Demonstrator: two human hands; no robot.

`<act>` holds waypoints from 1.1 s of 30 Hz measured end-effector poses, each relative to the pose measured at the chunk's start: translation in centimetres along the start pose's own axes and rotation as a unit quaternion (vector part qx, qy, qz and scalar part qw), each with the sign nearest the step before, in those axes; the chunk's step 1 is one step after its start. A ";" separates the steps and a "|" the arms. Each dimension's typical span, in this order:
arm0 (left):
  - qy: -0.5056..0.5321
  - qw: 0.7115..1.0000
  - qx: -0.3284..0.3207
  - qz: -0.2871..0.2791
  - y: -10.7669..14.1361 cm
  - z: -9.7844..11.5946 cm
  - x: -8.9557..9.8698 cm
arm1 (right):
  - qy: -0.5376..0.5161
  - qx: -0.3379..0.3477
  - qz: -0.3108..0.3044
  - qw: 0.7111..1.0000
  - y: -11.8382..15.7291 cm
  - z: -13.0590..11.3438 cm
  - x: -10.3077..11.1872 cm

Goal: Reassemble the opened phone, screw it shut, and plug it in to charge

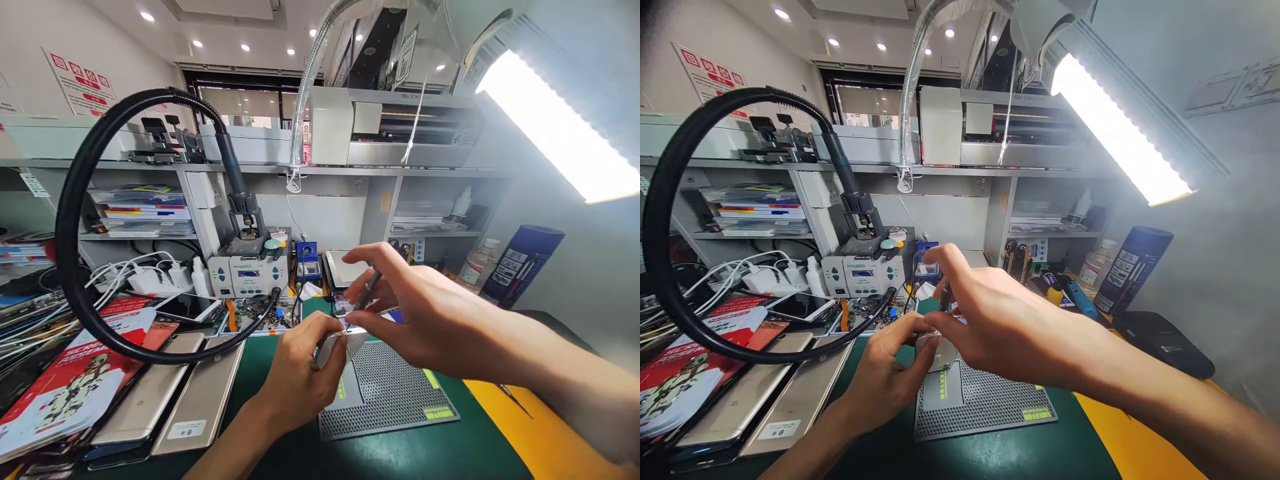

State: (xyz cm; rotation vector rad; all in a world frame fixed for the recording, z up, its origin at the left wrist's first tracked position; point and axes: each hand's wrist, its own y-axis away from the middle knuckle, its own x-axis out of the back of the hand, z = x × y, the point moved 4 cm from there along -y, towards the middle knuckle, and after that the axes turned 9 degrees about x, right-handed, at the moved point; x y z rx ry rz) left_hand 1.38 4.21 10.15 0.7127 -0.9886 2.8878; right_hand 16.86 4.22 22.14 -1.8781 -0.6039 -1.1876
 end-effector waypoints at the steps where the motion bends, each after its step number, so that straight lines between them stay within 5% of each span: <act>1: 0.001 1.000 0.003 -0.001 0.0 0.0 0.0 | -0.006 0.005 0.002 1.000 0.0 0.0 0.0; 8: -0.002 1.000 0.009 -0.007 -0.1 0.0 -0.1 | 0.013 -0.042 0.004 0.999 -0.2 0.5 -0.1; 23: -0.003 1.000 0.021 -0.008 0.0 -0.1 0.0 | -0.035 -0.025 -0.022 0.999 -0.2 0.1 0.2; 28: -0.001 1.000 0.017 -0.012 0.1 0.0 -0.1 | 0.025 -0.044 -0.011 0.999 -0.4 0.2 0.2; 33: -0.002 1.000 0.024 -0.014 0.0 -0.1 -0.1 | -0.040 -0.021 -0.022 0.999 -0.2 0.1 0.0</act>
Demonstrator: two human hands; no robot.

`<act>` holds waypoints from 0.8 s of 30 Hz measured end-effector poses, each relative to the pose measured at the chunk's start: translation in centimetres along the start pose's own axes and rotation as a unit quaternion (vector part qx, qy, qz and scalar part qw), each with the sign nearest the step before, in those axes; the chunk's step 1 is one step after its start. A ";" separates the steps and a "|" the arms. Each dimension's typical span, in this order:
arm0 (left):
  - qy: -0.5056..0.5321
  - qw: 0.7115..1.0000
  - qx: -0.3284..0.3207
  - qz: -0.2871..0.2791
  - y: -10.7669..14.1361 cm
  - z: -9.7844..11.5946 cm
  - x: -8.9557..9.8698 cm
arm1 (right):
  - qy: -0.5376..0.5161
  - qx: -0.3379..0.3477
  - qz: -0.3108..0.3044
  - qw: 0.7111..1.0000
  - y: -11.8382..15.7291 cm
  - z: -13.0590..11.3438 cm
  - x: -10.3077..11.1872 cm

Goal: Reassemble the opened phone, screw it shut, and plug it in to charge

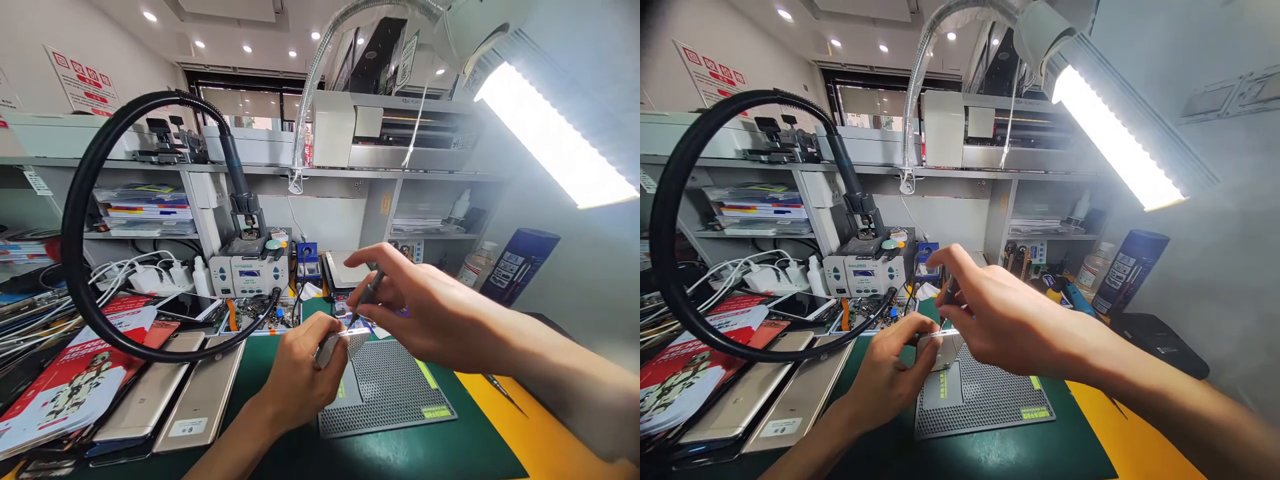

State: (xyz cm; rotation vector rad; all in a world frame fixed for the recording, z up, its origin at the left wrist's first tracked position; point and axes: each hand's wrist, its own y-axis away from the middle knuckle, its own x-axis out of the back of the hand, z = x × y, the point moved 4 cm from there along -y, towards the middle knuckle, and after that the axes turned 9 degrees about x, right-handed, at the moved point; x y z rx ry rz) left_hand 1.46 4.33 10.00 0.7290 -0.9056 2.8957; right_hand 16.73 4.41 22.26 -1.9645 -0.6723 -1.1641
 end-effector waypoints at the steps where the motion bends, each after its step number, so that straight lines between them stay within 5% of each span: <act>1: 0.002 1.000 -0.002 0.000 0.0 0.0 0.0 | 0.006 0.001 0.001 1.000 0.1 0.0 0.0; 24: -0.004 1.000 -0.012 0.003 0.3 0.0 0.0 | 0.045 0.006 0.025 0.999 0.6 0.2 -0.2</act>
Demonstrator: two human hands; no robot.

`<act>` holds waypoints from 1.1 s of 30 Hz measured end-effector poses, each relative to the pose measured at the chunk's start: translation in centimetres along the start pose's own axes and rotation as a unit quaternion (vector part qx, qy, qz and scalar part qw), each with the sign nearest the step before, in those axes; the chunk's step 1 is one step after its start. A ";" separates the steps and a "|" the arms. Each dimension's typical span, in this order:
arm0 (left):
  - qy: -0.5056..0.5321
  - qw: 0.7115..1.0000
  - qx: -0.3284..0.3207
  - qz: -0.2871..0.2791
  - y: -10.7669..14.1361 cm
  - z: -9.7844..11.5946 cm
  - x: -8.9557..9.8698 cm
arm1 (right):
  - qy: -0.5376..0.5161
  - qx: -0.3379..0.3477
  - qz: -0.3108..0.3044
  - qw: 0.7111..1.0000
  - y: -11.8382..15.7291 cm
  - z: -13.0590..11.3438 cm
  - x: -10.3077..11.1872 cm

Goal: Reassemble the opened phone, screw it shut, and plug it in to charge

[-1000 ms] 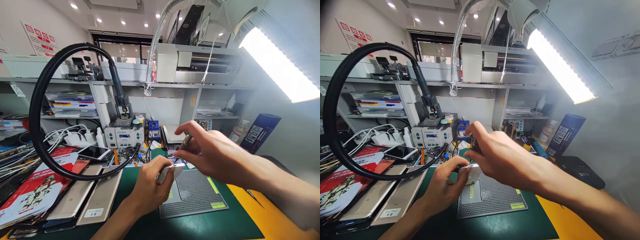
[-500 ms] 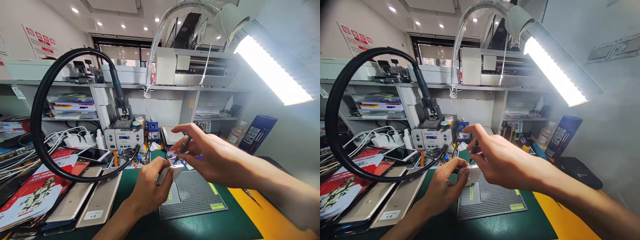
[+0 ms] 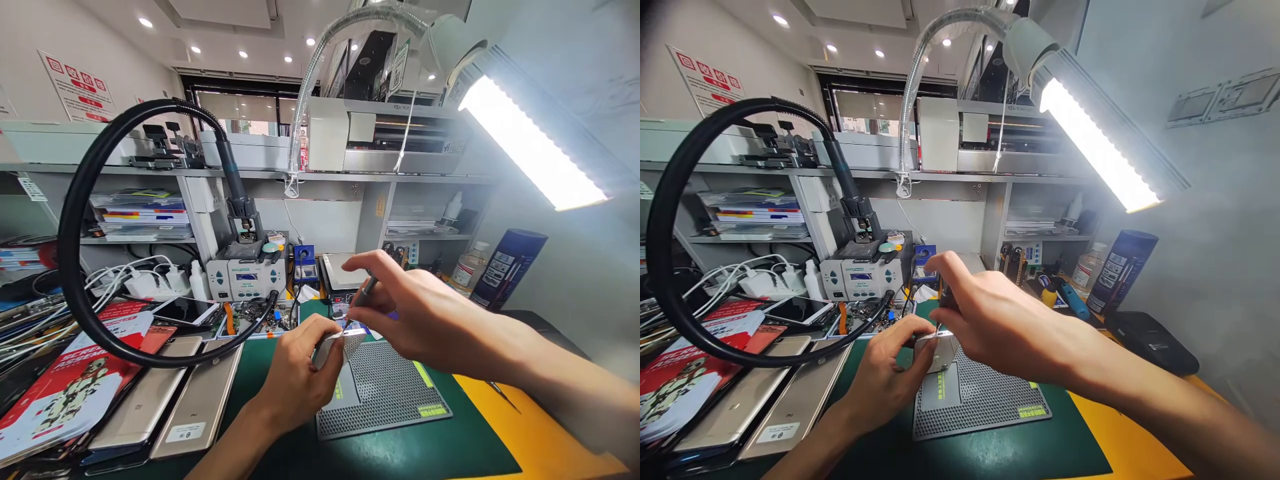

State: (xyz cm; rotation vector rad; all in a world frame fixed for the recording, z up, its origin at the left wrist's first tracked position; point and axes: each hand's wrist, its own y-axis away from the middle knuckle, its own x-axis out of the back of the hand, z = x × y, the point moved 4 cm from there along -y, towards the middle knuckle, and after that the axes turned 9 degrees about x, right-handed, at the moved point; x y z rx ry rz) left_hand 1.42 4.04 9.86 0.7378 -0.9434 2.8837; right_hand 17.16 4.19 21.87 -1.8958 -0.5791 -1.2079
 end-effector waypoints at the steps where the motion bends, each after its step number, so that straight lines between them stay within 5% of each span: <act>1: -0.001 1.000 0.000 0.000 0.0 0.0 0.0 | 0.002 -0.005 0.001 1.000 0.0 0.0 0.1; 33: 0.001 1.000 -0.004 0.007 -0.1 0.2 0.1 | -0.052 0.015 -0.015 0.998 0.4 -0.8 0.1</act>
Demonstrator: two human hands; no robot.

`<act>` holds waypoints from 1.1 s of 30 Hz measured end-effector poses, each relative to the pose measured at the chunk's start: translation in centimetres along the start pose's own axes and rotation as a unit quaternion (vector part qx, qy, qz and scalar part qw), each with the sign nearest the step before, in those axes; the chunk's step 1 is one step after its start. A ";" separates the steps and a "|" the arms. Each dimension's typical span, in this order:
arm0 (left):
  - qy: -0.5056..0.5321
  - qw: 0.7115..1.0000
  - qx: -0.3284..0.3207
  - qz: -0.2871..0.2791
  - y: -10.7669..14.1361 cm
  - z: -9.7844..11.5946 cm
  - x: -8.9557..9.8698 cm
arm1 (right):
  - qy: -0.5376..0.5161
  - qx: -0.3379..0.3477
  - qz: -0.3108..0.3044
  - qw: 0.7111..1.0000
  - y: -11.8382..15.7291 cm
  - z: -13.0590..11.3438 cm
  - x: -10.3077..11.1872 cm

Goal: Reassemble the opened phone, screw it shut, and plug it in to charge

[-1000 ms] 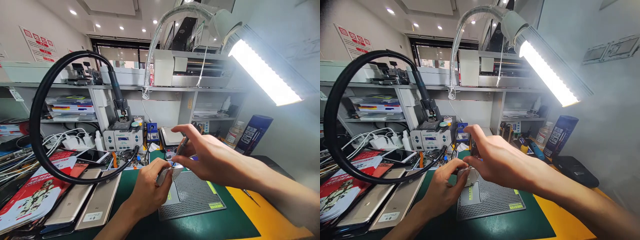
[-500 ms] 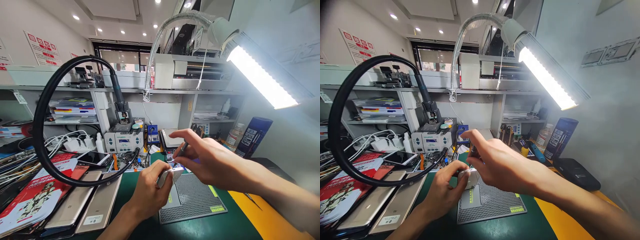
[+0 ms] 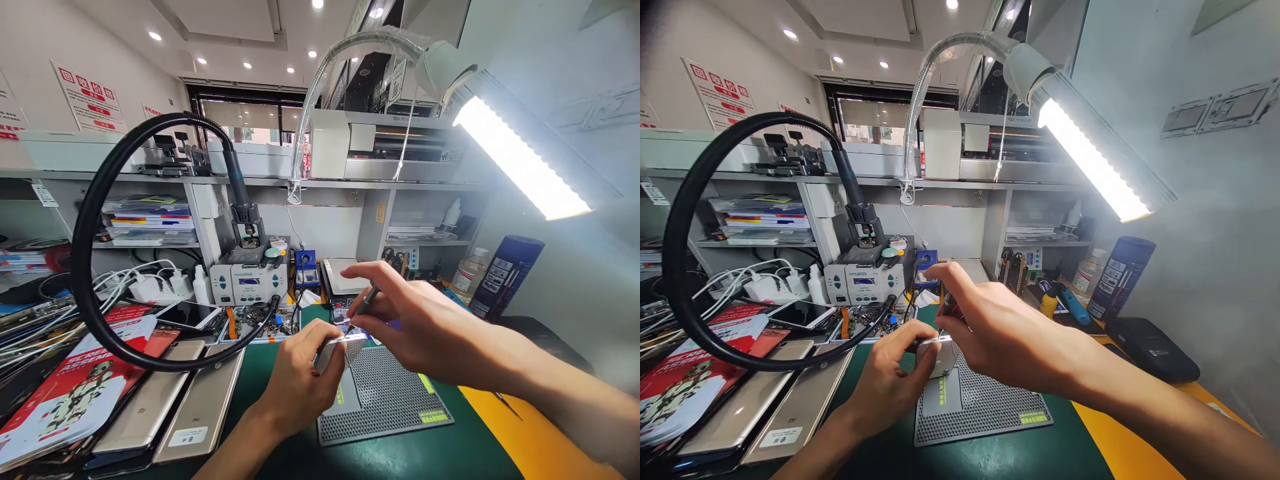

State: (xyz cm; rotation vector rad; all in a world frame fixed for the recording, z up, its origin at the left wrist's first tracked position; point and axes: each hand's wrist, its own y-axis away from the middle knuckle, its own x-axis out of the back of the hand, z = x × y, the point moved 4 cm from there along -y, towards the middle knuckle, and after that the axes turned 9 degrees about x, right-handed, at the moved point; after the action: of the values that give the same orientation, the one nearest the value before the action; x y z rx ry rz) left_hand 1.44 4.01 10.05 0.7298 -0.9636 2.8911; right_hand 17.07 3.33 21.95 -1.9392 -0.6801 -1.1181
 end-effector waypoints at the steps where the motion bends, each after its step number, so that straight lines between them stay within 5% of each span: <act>1: 0.000 1.000 0.000 0.002 0.0 0.0 0.0 | 0.000 0.005 -0.001 1.000 0.0 0.0 0.0; 10: -0.002 1.000 -0.014 -0.006 0.1 -0.3 -0.1 | -0.041 0.031 0.009 0.999 0.3 -0.4 -0.5; 15: -0.021 0.998 -0.056 -0.019 0.9 0.7 0.0 | -0.113 -0.012 0.136 0.984 2.1 2.3 3.1; 17: -0.047 0.993 -0.112 -0.010 1.9 1.5 0.0 | -0.016 -0.115 0.092 0.989 3.2 5.8 3.6; 19: -0.085 0.980 -0.182 -0.001 3.4 2.3 -0.2 | 0.063 -0.231 -0.039 0.970 4.3 10.2 2.4; 24: -0.202 0.930 -0.305 0.041 7.8 2.8 -1.6 | 0.102 -0.329 -0.157 0.925 5.4 18.8 -2.4; 28: -0.252 0.913 -0.314 0.062 10.3 2.1 -2.9 | 0.119 -0.341 -0.210 0.908 5.0 22.1 -5.3; 33: -0.266 0.912 -0.306 0.061 11.7 1.3 -3.9 | 0.146 -0.348 -0.184 0.908 5.0 22.6 -5.2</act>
State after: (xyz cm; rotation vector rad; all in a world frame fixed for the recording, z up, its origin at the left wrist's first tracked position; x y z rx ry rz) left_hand 3.67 -5.71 2.65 1.4345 -1.8932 2.2454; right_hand 28.78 19.00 8.60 -2.1827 -0.5277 -2.0616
